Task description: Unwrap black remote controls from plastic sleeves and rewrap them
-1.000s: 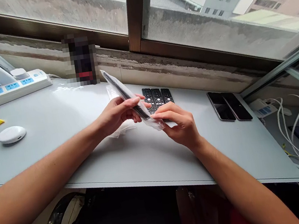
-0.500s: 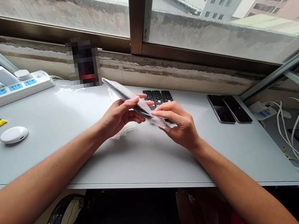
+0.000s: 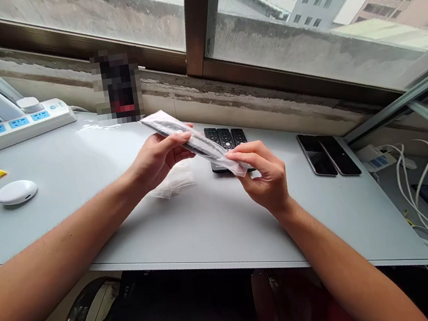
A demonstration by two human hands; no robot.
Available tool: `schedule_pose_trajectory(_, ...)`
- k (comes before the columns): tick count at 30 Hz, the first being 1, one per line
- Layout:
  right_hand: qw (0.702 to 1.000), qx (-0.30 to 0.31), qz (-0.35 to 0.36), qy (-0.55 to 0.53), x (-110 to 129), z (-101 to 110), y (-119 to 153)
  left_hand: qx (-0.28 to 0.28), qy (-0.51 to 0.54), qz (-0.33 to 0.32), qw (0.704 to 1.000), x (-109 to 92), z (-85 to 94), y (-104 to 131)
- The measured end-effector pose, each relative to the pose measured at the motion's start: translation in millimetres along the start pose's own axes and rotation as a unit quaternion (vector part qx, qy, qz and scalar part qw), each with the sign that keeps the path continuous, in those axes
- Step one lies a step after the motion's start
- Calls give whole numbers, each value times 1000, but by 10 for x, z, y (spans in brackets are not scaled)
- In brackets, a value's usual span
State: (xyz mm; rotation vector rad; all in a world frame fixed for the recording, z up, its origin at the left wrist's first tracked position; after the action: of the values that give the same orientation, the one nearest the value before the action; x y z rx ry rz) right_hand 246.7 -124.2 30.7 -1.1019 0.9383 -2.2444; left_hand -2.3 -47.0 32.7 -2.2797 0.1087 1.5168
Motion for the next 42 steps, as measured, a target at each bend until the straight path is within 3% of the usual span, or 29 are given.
schedule_pose_trajectory(3,1000,-9,-12,17,3,-5,-10,-39,-43,-72,996,8,49,-30)
schedule_pose_trajectory(6,999,-14,-27,24,3,-23,-14,-40,-97,-164,981,8,67,-42)
schedule_pose_trajectory(10,999,-11,-38,23,-4,-41,-7,-19,-192,-292,937,-86,49,5)
schedule_pose_trajectory(13,999,-6,-44,24,-12,-49,2,-7,-254,-334,908,-210,13,100)
schedule_pose_trajectory(23,997,4,-77,31,-57,-57,23,82,-291,-271,914,-371,-164,308)
schedule_pose_trajectory(28,995,10,-101,-8,-164,-78,43,42,-233,-256,937,-375,-199,332)
schedule_pose_trajectory(35,993,40,-115,-10,-249,-89,57,-16,-167,-197,966,-139,-141,213)
schedule_pose_trajectory(42,986,117,-118,7,-121,-101,93,-3,-75,-143,987,-3,-157,144)
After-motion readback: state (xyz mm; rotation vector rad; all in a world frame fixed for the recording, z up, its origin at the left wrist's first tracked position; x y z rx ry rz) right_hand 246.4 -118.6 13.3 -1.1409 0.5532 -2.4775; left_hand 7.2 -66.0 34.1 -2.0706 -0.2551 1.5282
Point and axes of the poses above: each hand's wrist, its own y-axis away from the middle knuckle, its own z-axis out of the back of the hand, x = y × z, the point moved 2 cm from there along -y, towards the middle knuckle, and after that the axes turned 12 degrees about -z, right-handed, at the moved point
